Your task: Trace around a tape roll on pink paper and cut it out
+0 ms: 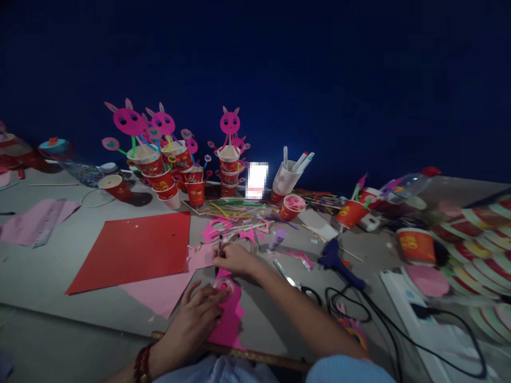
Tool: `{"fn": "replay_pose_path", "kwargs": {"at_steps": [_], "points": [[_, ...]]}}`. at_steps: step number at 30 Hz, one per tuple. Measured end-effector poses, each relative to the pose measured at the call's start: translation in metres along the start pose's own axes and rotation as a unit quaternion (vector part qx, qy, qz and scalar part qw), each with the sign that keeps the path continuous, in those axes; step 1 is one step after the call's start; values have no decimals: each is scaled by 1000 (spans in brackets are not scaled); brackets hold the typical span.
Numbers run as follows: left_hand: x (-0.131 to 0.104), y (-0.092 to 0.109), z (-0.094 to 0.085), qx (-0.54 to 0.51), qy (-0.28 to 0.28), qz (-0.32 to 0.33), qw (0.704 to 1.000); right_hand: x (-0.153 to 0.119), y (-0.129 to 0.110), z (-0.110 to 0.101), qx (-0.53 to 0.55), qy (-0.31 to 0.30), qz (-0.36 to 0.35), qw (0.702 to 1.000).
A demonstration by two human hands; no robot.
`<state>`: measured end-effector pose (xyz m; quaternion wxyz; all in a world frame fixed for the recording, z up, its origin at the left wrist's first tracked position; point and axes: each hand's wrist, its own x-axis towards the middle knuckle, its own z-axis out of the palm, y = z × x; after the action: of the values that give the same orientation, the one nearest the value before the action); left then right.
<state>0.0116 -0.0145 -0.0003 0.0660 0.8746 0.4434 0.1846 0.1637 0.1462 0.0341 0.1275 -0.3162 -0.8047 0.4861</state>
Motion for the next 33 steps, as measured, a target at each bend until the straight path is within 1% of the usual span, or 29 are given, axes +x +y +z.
{"fn": "replay_pose_path", "kwargs": {"at_steps": [4,8,13,16,20,23,28,33], "points": [[1,-1,-1,3,-1,6,1000,4,-1,3,-15,-26,1,1000],[0,-2,4,-3,14,2,1000,5,0,4,-32,-44,-1,999],[-2,-2,10,-11,24,-12,1000,7,-1,6,-53,-52,-8,997],[-2,-2,10,-4,21,-12,1000,7,-2,5,-56,-48,-18,997],[0,-1,3,3,13,1,1000,3,-2,1,-51,-26,-16,998],[2,0,-1,-1,2,-4,1000,-4,0,-3,-39,2,-4,999],[0,0,2,-5,0,-9,1000,-24,9,-7,-12,53,14,998],[1,-1,4,-8,11,-9,1000,-48,16,-4,0,104,22,994]]}}
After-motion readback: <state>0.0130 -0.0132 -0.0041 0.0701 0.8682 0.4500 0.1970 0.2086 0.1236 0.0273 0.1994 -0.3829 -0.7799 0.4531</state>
